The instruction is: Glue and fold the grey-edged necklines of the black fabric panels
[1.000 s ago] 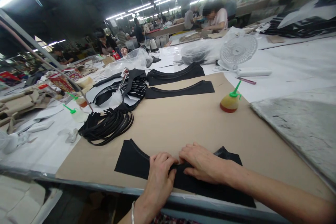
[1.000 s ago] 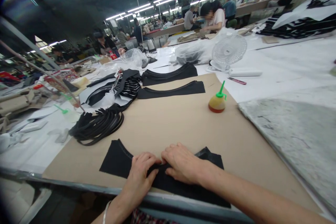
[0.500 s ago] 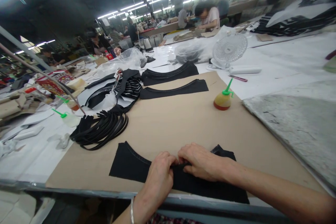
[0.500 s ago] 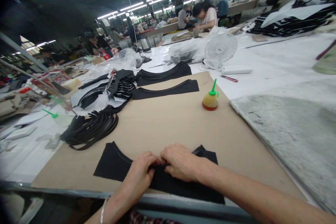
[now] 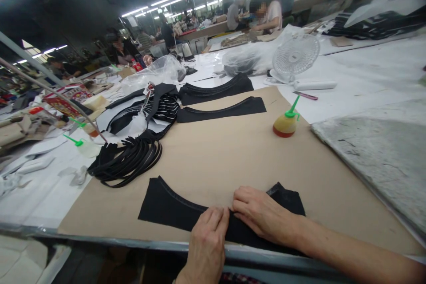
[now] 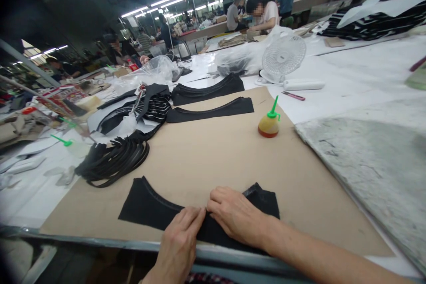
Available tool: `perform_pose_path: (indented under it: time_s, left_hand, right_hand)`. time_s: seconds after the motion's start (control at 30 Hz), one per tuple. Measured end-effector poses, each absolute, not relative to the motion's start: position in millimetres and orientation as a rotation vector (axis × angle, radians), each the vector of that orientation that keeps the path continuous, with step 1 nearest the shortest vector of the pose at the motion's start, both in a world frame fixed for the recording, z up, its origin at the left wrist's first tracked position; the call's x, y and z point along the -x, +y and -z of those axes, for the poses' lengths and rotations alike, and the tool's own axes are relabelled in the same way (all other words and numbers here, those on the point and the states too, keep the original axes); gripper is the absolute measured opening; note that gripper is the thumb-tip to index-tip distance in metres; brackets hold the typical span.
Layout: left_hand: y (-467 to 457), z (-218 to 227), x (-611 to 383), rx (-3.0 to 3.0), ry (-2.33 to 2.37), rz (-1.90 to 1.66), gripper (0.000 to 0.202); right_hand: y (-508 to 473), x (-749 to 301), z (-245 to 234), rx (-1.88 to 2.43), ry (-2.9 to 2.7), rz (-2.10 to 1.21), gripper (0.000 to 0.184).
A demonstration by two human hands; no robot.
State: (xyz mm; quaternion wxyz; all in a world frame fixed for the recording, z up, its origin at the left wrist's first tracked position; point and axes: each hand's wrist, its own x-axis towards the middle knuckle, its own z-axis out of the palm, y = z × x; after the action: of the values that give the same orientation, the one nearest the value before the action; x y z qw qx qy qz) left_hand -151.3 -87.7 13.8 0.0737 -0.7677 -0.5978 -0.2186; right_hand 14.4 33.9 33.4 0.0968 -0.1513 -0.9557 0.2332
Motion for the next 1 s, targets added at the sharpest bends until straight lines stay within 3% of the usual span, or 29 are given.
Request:
perform_pose_path:
  time_s: [0.3,0.57,0.87,1.0]
  left_hand:
    - [-101,-10,156,2.217,-1.596,0.618,0.049]
    - [-92,-16,145,2.153,-1.704,0.647,0.048]
    - [-117,8,153,2.190,-1.563,0.344,0.053]
    - [-117,4,162,2.273,-1.563,0.420,0.052]
  right_hand:
    - [33,-21,-22,0.267,-2.897,-0.328,0.017]
    - [33,-24,-25,0.223,-2.931,-0.218,0.012]
    - [27,-30,-27,0.172,-2.899,-0.107,0.017]
    - [30,-30,-31,0.200,-2.913,-0.161,0.016]
